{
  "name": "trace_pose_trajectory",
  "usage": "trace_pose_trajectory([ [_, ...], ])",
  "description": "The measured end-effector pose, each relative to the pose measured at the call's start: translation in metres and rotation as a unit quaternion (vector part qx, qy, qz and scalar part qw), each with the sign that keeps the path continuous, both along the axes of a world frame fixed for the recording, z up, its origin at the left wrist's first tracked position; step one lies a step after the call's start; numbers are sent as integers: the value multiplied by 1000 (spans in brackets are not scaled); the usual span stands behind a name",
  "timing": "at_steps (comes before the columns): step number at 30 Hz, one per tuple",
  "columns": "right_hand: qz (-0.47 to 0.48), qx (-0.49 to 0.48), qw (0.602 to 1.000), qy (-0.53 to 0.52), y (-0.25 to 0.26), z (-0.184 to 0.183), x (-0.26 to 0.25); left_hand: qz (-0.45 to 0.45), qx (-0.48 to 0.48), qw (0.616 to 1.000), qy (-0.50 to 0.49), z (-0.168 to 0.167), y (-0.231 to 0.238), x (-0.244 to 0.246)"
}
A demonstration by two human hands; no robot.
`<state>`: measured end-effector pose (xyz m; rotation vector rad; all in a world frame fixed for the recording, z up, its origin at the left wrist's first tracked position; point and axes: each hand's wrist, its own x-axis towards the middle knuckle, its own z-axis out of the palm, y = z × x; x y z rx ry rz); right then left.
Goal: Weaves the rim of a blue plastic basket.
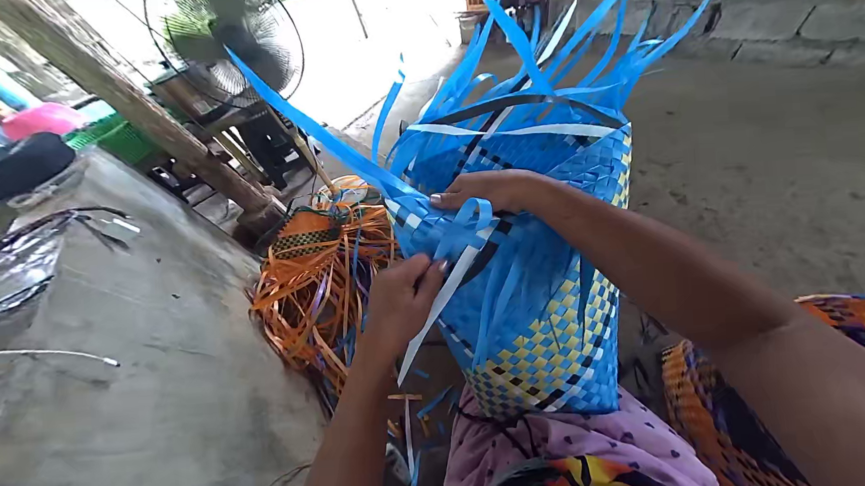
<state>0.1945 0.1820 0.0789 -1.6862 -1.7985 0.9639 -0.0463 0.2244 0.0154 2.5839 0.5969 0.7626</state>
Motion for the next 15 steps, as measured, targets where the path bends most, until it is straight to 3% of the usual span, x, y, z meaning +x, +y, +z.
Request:
trace_pose_trajectory([
  [3, -49, -18, 996, 65, -9, -4, 18, -1, -82, 996, -23, -36, 7, -49],
  [6, 26, 18, 997, 70, -15, -8, 24, -24, -148, 984, -95, -60, 11, -86],
  [12, 24, 101, 993, -58, 7, -12, 15, -47, -117, 985, -117, -57, 4, -105],
  [15, 18, 36, 999, -22, 7, -7, 16, -12, -112, 987, -115, -58, 18, -103],
])
